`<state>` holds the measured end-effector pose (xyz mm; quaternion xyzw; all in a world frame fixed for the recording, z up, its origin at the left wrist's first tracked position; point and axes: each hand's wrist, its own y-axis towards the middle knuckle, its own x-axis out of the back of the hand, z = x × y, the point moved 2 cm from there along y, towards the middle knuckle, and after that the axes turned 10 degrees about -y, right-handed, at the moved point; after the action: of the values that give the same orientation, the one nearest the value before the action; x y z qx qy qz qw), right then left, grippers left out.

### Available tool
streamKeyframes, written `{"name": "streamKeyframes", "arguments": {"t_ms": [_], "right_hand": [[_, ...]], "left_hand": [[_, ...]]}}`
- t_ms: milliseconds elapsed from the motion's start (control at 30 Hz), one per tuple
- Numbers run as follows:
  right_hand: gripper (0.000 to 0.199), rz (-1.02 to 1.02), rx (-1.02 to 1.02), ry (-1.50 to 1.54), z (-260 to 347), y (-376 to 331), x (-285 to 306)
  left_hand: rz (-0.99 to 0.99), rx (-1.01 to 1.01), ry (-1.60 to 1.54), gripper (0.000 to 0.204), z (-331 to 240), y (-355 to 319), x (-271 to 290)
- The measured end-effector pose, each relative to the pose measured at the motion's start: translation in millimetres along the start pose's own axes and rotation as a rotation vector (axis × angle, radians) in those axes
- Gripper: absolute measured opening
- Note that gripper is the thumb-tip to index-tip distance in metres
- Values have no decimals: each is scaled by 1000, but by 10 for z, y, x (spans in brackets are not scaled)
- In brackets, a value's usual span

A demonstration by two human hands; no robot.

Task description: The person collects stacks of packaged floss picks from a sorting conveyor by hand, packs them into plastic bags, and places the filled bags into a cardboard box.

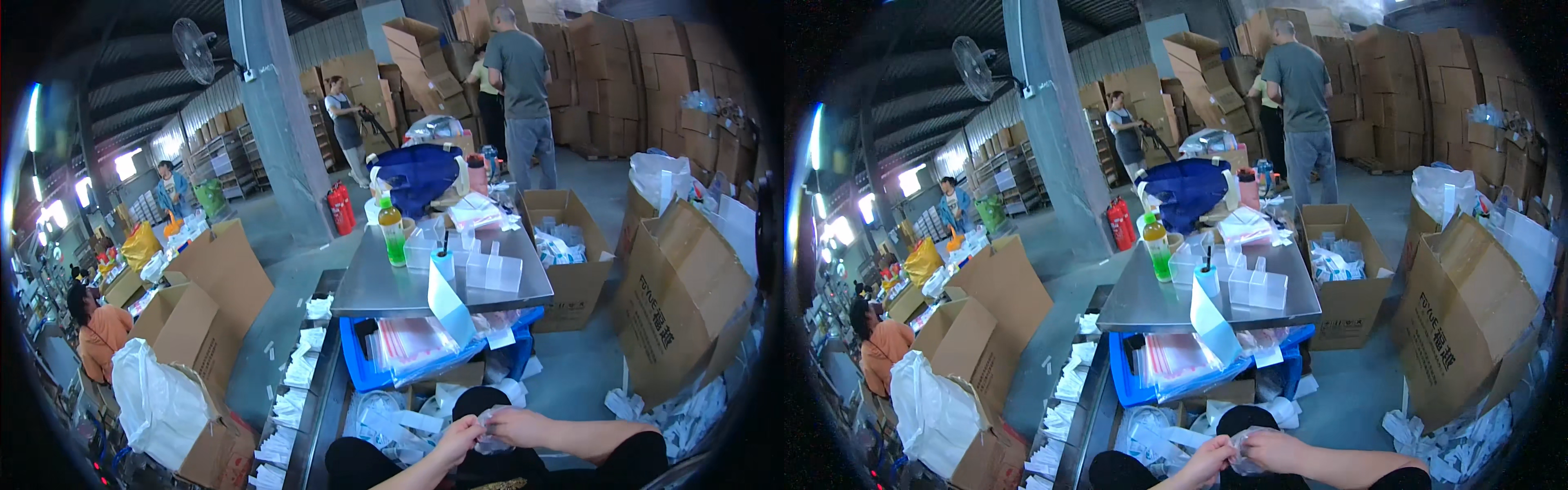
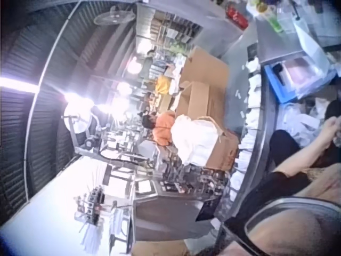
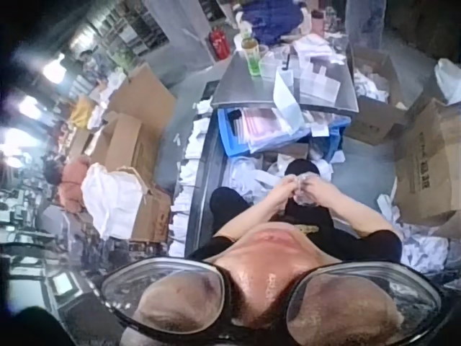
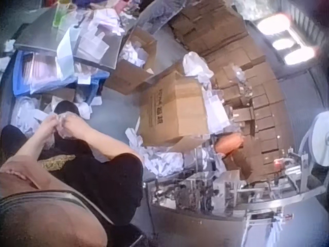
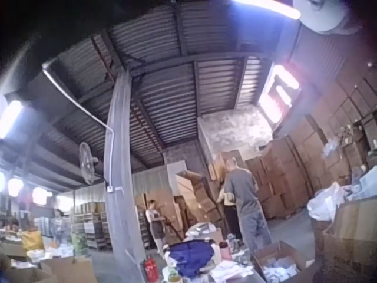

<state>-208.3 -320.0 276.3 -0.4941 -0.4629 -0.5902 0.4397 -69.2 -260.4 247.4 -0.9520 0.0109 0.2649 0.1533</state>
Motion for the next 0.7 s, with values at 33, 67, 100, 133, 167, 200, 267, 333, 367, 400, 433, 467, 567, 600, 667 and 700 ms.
{"name": "streamKeyframes", "arguments": {"t_ms": [33, 67, 100, 133, 167, 200, 267, 333, 367, 400, 433, 467, 567, 600, 667, 700], "right_hand": [[18, -143, 55, -7, 33, 41, 94], [18, -157, 64, -16, 12, 69, 149], [16, -138, 36, 11, 22, 63, 186], [15, -117, 0, 42, 29, 41, 190], [14, -157, 3, -12, 24, -6, 164], [14, -158, 7, -12, 36, -5, 206], [14, 26, -58, -109, 51, 11, 282], [13, 0, -67, -103, 73, 4, 268], [13, -28, -77, -100, 80, -1, 254], [13, -35, -76, -112, 57, -12, 180], [15, 36, -129, -90, -7, -12, 36], [16, 105, -181, -68, -81, 6, -41], [18, 168, -219, -21, 17, 70, 144], [17, 194, -241, 3, 33, 71, 178], [16, 132, -221, -10, 16, 3, 175], [15, 77, -209, -17, 25, -42, 160]], "left_hand": [[-27, -3, -62, 10, 147, 107, 154], [-53, -5, -123, 11, 240, 225, 276], [-49, 14, -125, 11, 280, 280, 318], [-44, 20, -118, 11, 162, 203, 207], [-35, 27, -89, 11, 46, 106, 76], [-34, 25, -66, 11, -34, 36, -16], [-44, 17, -76, 10, 67, 196, 120], [-50, 14, -86, 10, 186, 225, 150], [-40, 15, -42, 10, 244, 216, 148], [-22, 7, 7, 9, 253, 249, 142], [-4, -18, 36, 9, 284, 279, 148], [13, -44, 65, 9, 308, 298, 151], [13, 10, 14, 9, 300, 310, 201], [31, 18, -32, 8, 297, 320, 203], [17, 12, -25, 7, 309, 374, 246], [6, 16, -23, 6, 326, 359, 232]]}}
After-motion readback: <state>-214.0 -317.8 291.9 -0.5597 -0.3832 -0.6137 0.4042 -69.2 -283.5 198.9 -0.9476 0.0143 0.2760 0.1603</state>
